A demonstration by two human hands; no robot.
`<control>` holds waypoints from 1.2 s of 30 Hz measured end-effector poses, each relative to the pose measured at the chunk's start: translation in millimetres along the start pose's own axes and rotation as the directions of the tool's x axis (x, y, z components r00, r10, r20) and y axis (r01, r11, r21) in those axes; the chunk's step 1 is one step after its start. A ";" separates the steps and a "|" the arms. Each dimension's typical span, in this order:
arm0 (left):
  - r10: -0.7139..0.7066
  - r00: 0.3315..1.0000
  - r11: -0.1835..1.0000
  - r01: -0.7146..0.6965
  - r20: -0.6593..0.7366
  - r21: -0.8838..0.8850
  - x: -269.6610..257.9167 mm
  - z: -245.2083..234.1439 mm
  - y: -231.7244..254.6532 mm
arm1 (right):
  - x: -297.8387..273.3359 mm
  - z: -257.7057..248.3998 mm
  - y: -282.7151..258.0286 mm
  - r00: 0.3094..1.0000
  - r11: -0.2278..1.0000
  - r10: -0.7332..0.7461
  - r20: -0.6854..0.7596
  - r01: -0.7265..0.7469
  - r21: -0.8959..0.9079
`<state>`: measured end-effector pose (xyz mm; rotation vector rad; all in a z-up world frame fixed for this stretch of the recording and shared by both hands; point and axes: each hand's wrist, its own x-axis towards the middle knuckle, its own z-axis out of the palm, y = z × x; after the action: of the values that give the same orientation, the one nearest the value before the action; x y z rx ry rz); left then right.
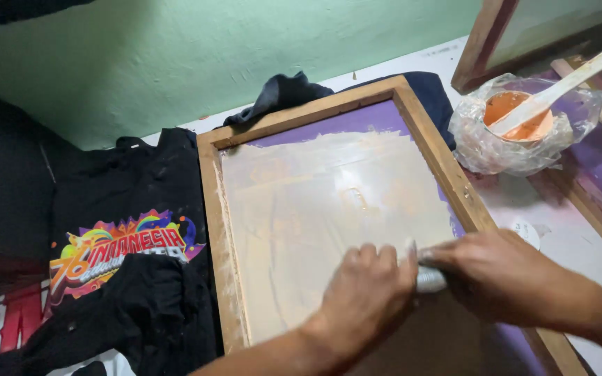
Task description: The person uses a squeegee to spread a white substance across a screen printing frame. They then use a spatula to scoop orange paste from a container and apply it to the screen.
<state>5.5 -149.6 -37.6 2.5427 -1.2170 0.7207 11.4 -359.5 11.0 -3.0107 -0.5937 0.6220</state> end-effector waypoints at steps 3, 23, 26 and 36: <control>0.010 0.998 0.999 -0.014 0.065 0.052 44.6 18.1 -60.1 | 56.0 -28.6 16.6 0.981 0.991 0.067 -0.184 -0.086 -0.099; -0.053 0.986 0.987 0.075 0.155 -0.140 -32.6 -15.5 22.6 | -20.0 73.9 -2.6 0.984 0.986 -0.142 -0.107 0.132 -0.097; -0.060 0.955 0.979 0.113 0.292 -0.167 -22.7 -26.8 -14.2 | 10.0 25.9 -27.1 0.999 0.996 -0.049 -0.014 0.047 -0.080; -0.229 0.928 0.951 0.148 0.293 0.273 -18.9 -25.6 -265.5 | 252.2 -64.2 -99.0 0.772 0.947 -0.314 -0.552 0.218 -0.235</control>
<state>193.5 40.0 -24.8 3.0282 -0.9960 0.4467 214.4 -171.0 -17.2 -2.9133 -1.0214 -0.3857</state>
